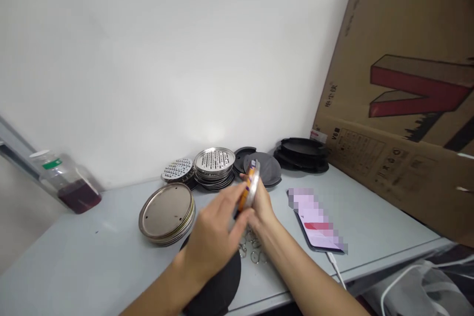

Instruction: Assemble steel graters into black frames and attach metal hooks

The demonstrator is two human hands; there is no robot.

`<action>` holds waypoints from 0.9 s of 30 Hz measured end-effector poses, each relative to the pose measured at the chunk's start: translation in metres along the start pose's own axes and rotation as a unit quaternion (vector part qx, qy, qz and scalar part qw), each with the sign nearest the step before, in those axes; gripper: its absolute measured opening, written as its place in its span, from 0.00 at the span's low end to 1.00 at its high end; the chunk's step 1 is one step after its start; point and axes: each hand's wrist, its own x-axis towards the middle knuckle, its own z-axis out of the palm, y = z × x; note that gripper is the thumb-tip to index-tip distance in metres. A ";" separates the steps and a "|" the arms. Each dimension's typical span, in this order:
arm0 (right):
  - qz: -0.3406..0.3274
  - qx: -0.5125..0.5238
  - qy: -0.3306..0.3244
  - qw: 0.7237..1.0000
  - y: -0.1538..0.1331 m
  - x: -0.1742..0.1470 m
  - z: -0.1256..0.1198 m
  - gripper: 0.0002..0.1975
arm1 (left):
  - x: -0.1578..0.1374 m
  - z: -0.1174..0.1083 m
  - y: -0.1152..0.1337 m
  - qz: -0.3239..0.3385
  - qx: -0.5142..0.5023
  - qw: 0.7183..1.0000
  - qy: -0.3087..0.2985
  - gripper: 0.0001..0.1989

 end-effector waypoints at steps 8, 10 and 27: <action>-0.386 -0.313 0.055 0.866 -0.018 -0.022 0.013 0.11 | 0.022 -0.016 -0.051 -0.375 -0.362 0.851 0.063 0.32; -0.507 -0.376 0.059 0.774 -0.016 -0.028 0.010 0.07 | 0.013 -0.014 -0.046 -0.390 -0.499 0.774 -0.009 0.37; -0.326 -0.472 -0.229 0.786 0.017 -0.049 0.013 0.35 | -0.015 -0.001 -0.051 -0.267 -0.667 0.695 0.000 0.37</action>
